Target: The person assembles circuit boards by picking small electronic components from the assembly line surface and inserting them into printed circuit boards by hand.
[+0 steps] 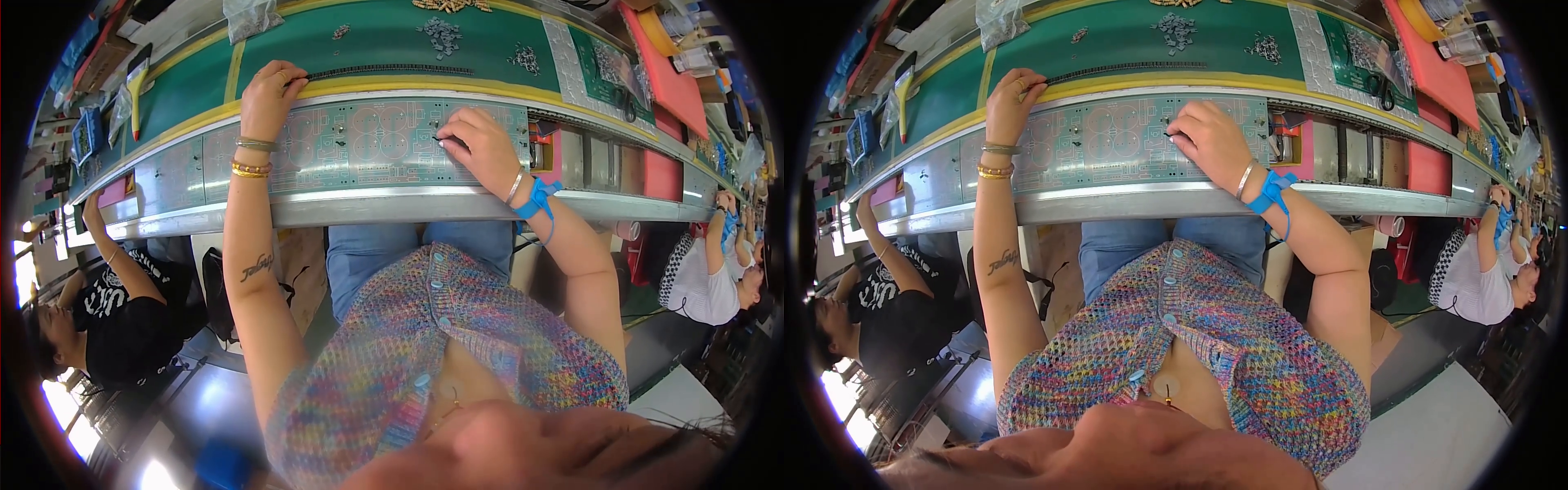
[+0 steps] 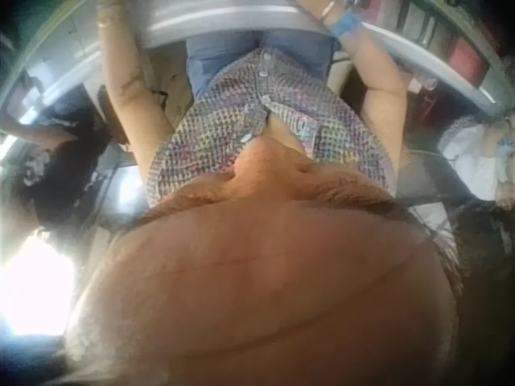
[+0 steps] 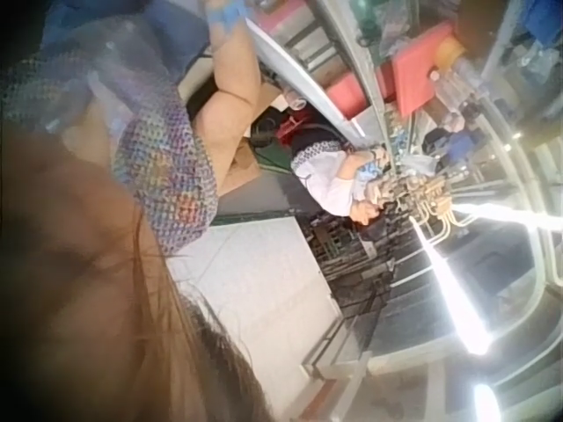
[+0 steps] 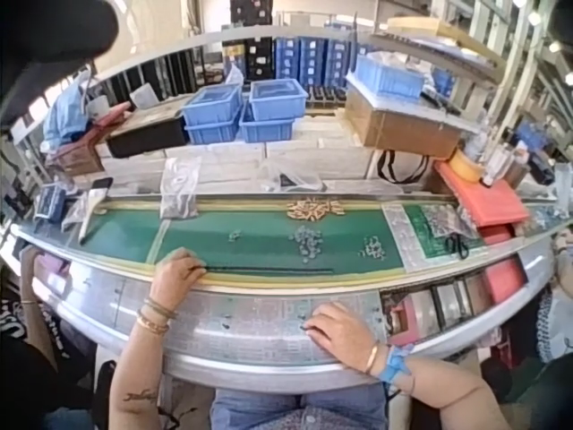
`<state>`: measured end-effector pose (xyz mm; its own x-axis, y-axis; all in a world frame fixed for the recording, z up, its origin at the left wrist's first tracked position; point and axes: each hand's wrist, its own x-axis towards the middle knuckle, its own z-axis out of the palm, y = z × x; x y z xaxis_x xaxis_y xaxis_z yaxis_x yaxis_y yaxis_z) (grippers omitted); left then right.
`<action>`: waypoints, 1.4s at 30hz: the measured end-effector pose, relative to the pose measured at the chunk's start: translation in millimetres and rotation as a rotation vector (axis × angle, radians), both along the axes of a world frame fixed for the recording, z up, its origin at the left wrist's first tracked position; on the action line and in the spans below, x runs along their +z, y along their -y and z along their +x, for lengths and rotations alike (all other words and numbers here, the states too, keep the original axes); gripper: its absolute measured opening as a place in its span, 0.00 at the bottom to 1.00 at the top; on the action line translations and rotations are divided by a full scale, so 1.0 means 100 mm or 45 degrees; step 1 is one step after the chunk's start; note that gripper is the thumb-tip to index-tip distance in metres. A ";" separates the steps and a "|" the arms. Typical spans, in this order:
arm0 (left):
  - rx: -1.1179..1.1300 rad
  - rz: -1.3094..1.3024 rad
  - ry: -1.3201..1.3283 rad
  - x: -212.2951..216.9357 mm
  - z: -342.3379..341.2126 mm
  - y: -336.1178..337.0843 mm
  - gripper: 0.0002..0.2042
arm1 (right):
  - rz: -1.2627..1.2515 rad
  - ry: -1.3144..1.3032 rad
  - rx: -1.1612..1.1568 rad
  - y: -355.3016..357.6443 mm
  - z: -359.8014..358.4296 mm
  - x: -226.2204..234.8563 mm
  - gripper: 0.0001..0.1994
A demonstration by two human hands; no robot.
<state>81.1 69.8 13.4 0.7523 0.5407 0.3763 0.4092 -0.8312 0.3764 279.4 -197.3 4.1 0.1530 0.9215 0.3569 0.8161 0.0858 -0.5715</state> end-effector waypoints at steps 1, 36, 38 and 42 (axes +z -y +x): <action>-0.016 0.019 0.010 0.00 0.00 -0.01 0.06 | 0.003 0.005 -0.007 0.00 0.00 0.00 0.07; 0.088 -0.021 -0.189 0.13 -1.15 0.28 0.06 | 0.039 0.049 0.001 0.13 -0.01 0.16 0.09; 0.078 -0.023 -0.196 0.13 -1.15 0.28 0.06 | 0.023 0.020 0.018 0.14 -0.02 0.15 0.10; 0.090 0.029 -0.210 0.13 -1.14 0.30 0.06 | 0.001 0.016 0.017 0.13 -0.02 0.14 0.10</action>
<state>-32.6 39.4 26.3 0.7651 0.5876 0.2635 0.5218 -0.8055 0.2809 277.6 -210.7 17.8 0.1363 0.9233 0.3590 0.8218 0.0970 -0.5615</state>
